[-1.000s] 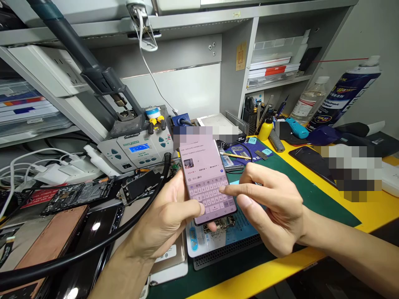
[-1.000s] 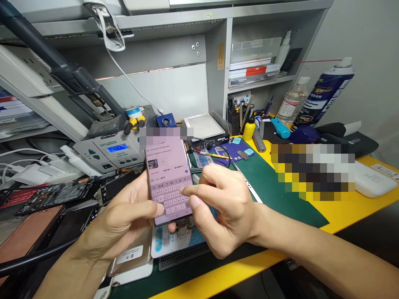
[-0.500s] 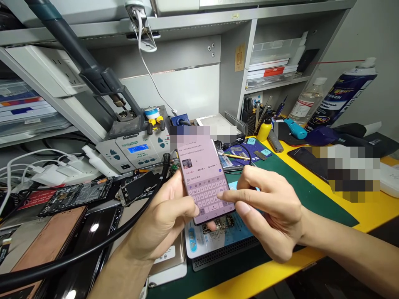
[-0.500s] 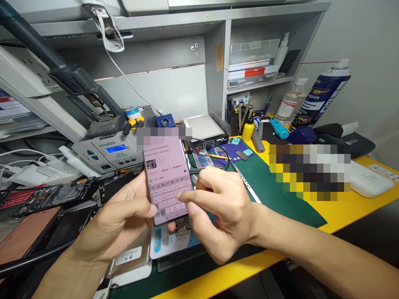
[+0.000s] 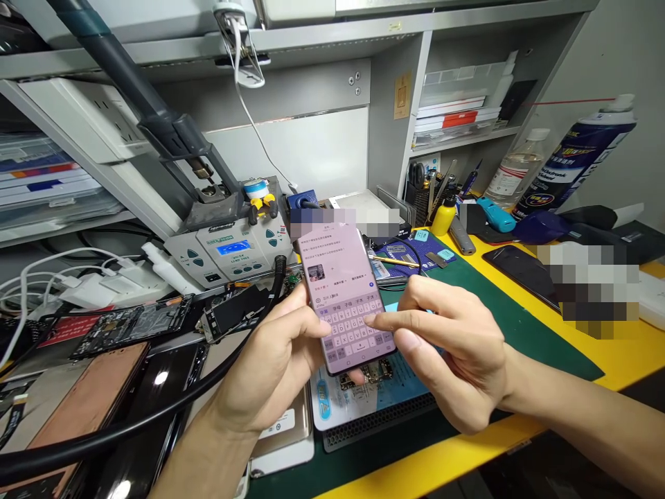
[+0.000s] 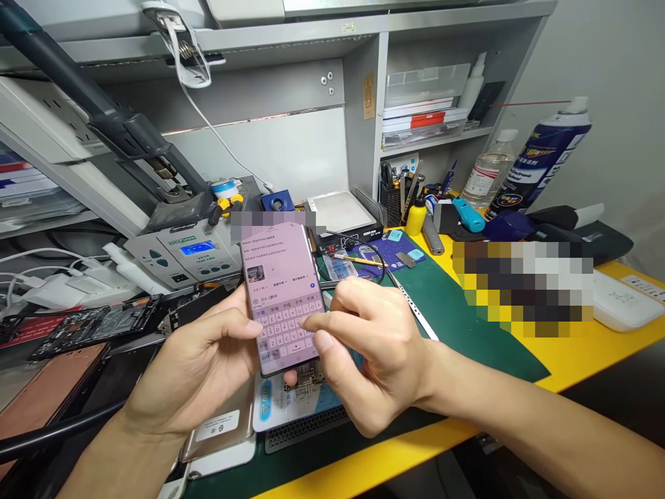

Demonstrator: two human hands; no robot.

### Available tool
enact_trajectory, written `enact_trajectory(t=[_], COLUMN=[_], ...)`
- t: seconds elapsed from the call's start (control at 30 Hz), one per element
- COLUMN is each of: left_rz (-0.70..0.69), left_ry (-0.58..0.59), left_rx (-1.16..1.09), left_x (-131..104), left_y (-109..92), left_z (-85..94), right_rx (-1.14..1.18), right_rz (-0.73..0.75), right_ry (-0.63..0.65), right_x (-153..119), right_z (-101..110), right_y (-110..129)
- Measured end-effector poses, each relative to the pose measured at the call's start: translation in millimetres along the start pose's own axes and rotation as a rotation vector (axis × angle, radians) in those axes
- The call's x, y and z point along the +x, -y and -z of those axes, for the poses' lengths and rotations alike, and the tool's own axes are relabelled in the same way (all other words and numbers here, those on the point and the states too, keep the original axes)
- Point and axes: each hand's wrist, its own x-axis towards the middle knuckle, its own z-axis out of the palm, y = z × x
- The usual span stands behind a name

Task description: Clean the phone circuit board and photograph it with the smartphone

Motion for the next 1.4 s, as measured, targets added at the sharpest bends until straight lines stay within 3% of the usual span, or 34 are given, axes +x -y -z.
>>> enact_trajectory(t=[0.67,1.07,1.4], left_rz=[0.020,0.002,0.020], left_ry=[-0.047,0.000,-0.013], left_rx=[0.081,0.024,0.016], left_x=[-1.2,-0.2,0.1], left_y=[0.3,2.1,1.4], left_z=[-3.5,2.4,-0.8], right_rx=[0.034,-0.050,-0.107], right_rz=[0.008,-0.094,-0.093], right_ry=[-0.016,-0.103,-0.069], right_x=[-0.6,0.7,2.6], right_z=[-1.1,0.3,1.2], right_y=[0.3,-2.6,-6.2])
